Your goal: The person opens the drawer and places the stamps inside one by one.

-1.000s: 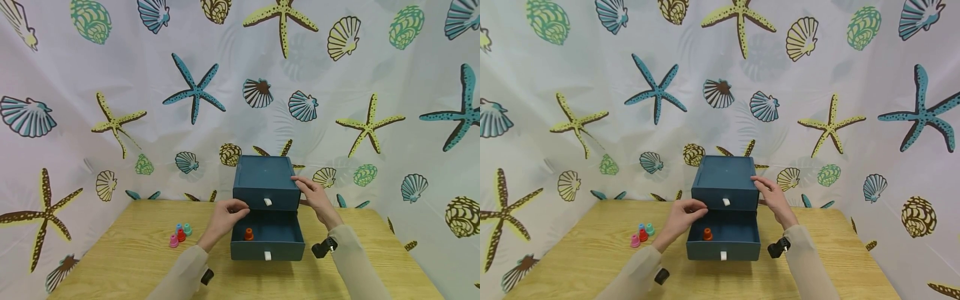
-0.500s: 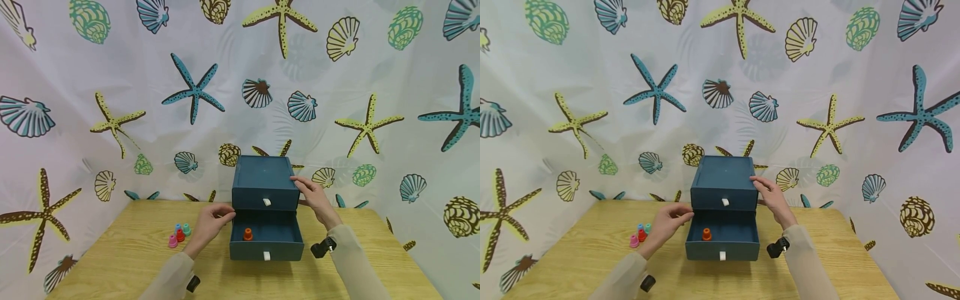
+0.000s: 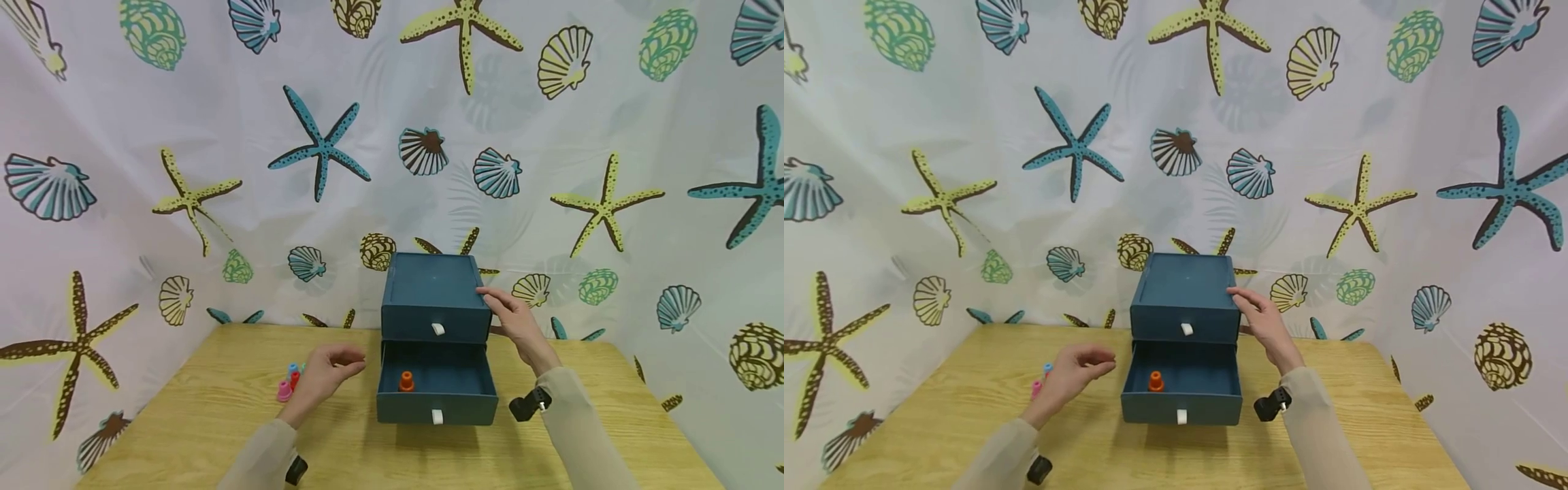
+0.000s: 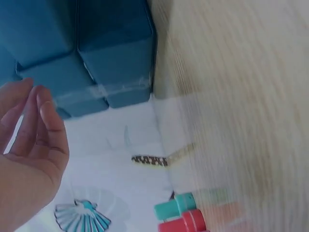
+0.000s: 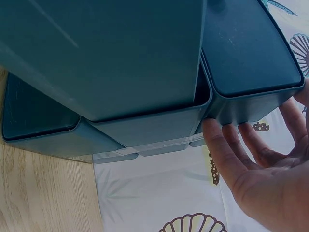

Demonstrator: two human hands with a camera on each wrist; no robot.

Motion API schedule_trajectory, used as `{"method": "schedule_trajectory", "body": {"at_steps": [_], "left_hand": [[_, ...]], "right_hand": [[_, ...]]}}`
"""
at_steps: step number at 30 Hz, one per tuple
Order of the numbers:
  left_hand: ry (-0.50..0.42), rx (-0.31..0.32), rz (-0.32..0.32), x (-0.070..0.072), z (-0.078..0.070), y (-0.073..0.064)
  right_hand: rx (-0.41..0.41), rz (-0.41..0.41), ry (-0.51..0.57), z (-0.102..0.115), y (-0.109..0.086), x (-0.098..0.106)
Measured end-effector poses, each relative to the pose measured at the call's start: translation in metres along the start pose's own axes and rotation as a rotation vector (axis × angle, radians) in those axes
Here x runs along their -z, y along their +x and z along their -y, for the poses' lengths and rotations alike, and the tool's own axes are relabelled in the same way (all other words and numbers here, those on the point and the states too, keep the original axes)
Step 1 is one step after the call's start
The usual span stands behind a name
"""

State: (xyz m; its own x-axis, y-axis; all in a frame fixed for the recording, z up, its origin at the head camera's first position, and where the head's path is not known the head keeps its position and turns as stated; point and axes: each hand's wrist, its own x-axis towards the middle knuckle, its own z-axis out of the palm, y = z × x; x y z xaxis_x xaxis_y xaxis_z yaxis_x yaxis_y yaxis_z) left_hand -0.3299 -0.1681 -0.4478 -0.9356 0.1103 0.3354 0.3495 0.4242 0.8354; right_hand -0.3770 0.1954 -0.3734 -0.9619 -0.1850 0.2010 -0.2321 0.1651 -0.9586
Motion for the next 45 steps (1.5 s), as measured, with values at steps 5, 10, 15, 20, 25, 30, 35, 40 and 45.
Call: {"method": "schedule_trajectory", "body": {"at_steps": [5, 10, 15, 20, 25, 30, 35, 40, 45], "left_hand": [[0.010, 0.055, -0.024, 0.008, 0.012, 0.002], [0.018, 0.078, -0.006, 0.018, 0.022, 0.003], [0.033, 0.101, -0.015, 0.029, 0.032, 0.002], [0.068, 0.093, -0.033, 0.041, 0.038, 0.000], [0.070, 0.129, -0.045, 0.052, 0.039, -0.004], [0.055, 0.140, -0.078, 0.061, 0.042, -0.007], [0.057, 0.178, -0.088, 0.067, 0.043, -0.012], [0.056, 0.262, -0.105, 0.072, 0.046, -0.016], [0.036, 0.335, -0.105, 0.077, 0.053, -0.020]], "right_hand": [[0.007, 0.002, -0.004, 0.001, -0.001, 0.001], [0.006, 0.007, -0.003, 0.000, -0.001, 0.001], [0.010, 0.009, -0.003, 0.000, 0.000, 0.000], [0.000, 0.008, -0.004, 0.001, -0.001, 0.000], [0.004, 0.010, -0.007, 0.000, -0.001, 0.001], [0.004, 0.005, -0.003, -0.001, 0.000, 0.001], [0.005, 0.004, -0.002, 0.000, 0.000, 0.001], [0.006, 0.005, -0.011, 0.001, -0.001, 0.001], [0.002, -0.001, -0.022, 0.000, 0.000, 0.002]]}}
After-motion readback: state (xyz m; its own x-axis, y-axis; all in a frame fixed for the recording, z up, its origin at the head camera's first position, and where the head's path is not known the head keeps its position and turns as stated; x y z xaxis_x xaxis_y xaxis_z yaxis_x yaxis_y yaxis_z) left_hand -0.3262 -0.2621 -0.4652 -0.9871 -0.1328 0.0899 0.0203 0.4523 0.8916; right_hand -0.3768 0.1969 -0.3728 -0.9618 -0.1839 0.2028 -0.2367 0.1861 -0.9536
